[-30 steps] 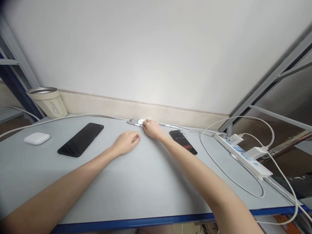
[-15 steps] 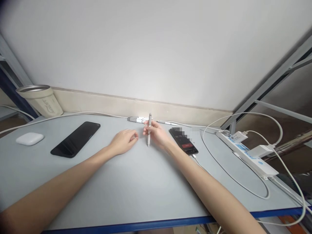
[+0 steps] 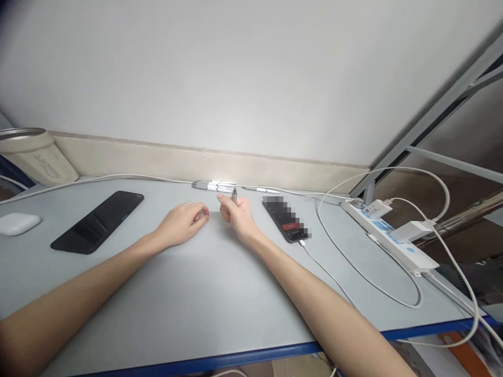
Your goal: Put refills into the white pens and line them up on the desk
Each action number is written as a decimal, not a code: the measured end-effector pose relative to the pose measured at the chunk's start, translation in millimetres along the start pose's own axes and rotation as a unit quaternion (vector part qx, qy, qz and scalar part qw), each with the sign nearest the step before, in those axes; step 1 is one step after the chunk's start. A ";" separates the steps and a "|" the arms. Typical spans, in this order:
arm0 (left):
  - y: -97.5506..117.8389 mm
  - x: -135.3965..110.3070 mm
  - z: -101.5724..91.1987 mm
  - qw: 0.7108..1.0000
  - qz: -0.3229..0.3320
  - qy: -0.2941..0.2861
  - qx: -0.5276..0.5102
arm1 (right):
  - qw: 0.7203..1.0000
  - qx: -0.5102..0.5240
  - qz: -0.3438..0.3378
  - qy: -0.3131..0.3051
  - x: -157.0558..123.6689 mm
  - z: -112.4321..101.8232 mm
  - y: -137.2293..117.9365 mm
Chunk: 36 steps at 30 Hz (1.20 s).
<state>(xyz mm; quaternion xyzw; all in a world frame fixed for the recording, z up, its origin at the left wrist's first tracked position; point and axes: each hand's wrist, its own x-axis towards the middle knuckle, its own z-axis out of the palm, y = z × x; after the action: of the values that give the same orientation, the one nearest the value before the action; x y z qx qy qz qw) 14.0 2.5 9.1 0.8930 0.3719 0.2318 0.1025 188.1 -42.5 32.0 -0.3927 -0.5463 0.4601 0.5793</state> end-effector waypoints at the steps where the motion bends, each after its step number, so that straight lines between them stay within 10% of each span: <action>1: 0.2 0.1 -0.1 1.000 0.000 -0.001 -0.001 | 1.000 0.000 -0.006 -0.002 -0.9 -1.3 -0.4; 13: 0.9 -3.9 -0.4 0.999 -0.020 0.021 -0.028 | 0.991 -0.132 0.010 -0.012 -6.6 -10.6 1.4; 22: 3.9 -7.0 -3.6 0.994 0.002 0.077 -0.073 | 0.815 -0.570 -0.026 -0.098 -3.7 -6.2 8.6; 29: 12.7 -6.6 -6.0 0.994 0.081 0.073 -0.013 | 0.810 -0.555 -0.017 -0.188 11.9 -14.5 4.2; 36: 10.1 1.4 0.9 0.998 0.042 0.037 0.011 | 0.770 -0.625 -0.073 -0.104 -4.1 -13.3 19.2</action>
<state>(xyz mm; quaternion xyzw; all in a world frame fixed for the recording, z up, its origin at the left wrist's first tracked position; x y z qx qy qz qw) 21.6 -3.6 12.4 0.8998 0.3396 0.2651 0.0693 199.3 -40.7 11.2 -0.5766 -0.7975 0.0121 0.1774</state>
